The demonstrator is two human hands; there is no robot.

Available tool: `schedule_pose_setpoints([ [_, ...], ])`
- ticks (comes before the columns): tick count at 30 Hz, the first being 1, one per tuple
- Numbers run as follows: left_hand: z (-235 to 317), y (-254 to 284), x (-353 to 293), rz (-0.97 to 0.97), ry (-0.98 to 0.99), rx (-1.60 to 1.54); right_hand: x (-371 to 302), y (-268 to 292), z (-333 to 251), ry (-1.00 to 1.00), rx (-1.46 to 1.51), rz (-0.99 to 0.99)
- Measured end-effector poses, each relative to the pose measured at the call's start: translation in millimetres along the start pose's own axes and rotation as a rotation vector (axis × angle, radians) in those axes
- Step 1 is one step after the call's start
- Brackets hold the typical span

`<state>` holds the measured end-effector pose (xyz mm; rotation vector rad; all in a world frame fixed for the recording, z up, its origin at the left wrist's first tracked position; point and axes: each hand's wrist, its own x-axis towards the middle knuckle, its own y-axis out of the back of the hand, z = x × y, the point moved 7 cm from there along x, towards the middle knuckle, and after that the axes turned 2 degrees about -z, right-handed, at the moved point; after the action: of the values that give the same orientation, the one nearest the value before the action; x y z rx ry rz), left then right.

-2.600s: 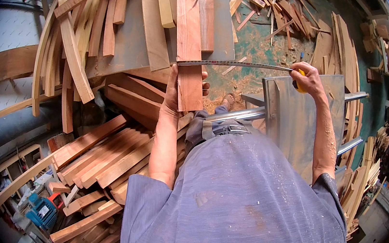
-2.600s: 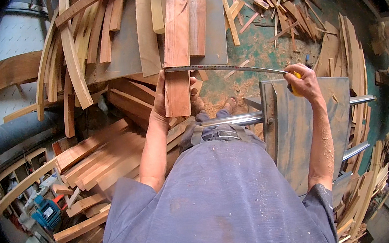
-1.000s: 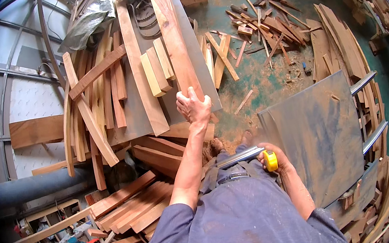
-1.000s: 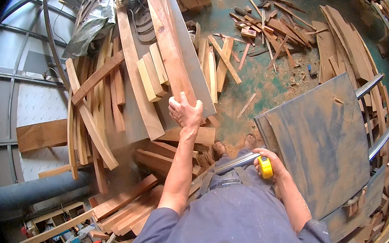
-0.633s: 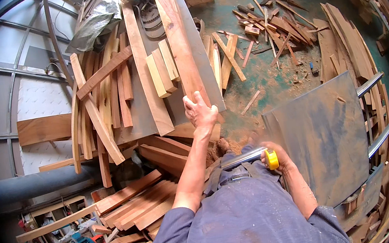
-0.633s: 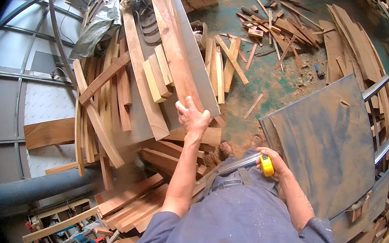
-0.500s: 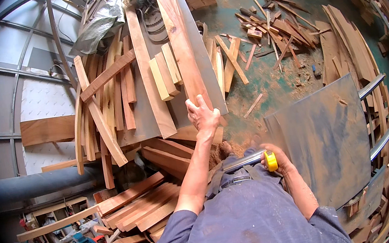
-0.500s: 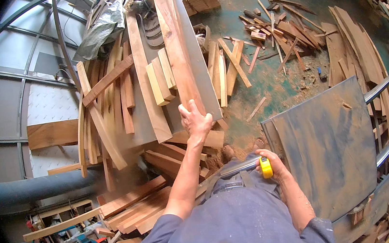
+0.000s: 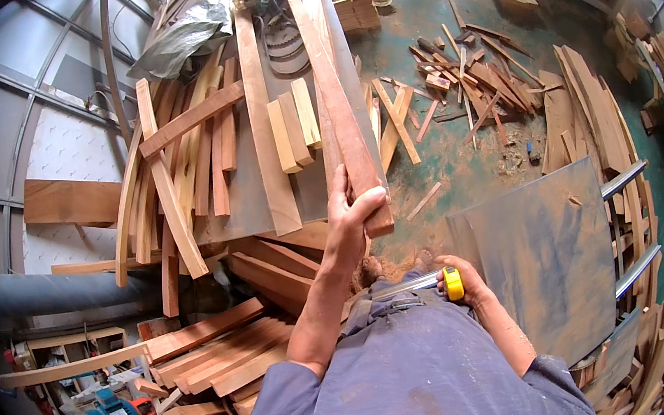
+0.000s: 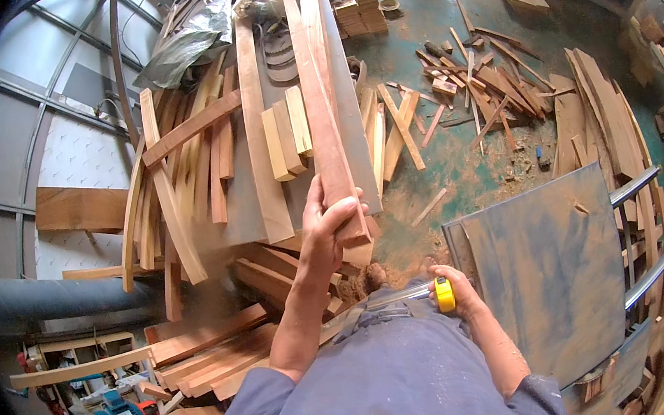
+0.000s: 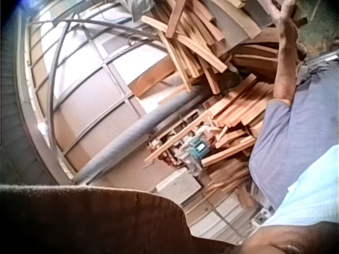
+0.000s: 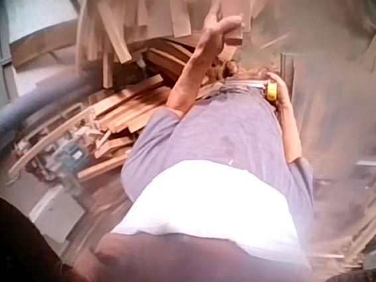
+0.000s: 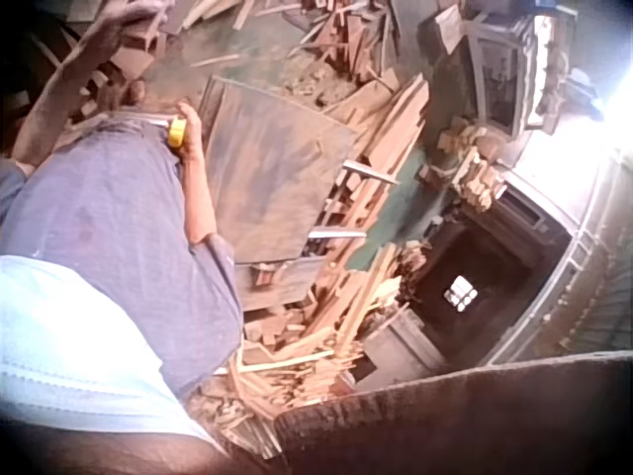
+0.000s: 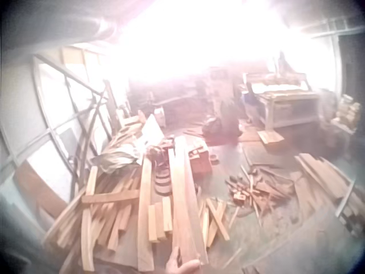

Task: The person measures several wooden planks with a tape measure in a workshop. They pick up planks from a pile, measure their length, and place them back down or on a table saw surface.

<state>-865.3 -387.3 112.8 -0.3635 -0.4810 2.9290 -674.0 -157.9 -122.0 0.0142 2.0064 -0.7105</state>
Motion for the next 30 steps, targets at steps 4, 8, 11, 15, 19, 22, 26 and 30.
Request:
schedule_pose_setpoints([
  [4,42,-17,-38,-0.204,-0.048,-0.624,-6,-23,-4,-0.005,-0.073,0.003],
  [8,106,-17,-33,-0.433,-0.132,-1.063,-6,-36,-4,-0.021,-0.113,0.001],
  [11,138,-23,-28,-0.613,-0.126,-1.215,-1,-36,1,-0.018,-0.117,-0.02],
  [15,148,-17,-18,-0.613,-0.173,-1.14,-4,-33,5,-0.007,-0.068,0.024],
  [19,158,-15,-19,-0.475,-0.156,-1.107,-6,-27,8,0.001,-0.04,0.059],
  [22,161,-10,-18,-0.588,-0.166,-1.196,-9,-31,10,-0.004,-0.012,0.08],
  [26,164,-6,-16,-0.653,-0.193,-1.238,-8,-34,13,0.0,0.008,0.088],
  [30,168,-4,-17,-0.621,-0.196,-1.252,-7,-40,12,0.02,0.007,0.069],
])
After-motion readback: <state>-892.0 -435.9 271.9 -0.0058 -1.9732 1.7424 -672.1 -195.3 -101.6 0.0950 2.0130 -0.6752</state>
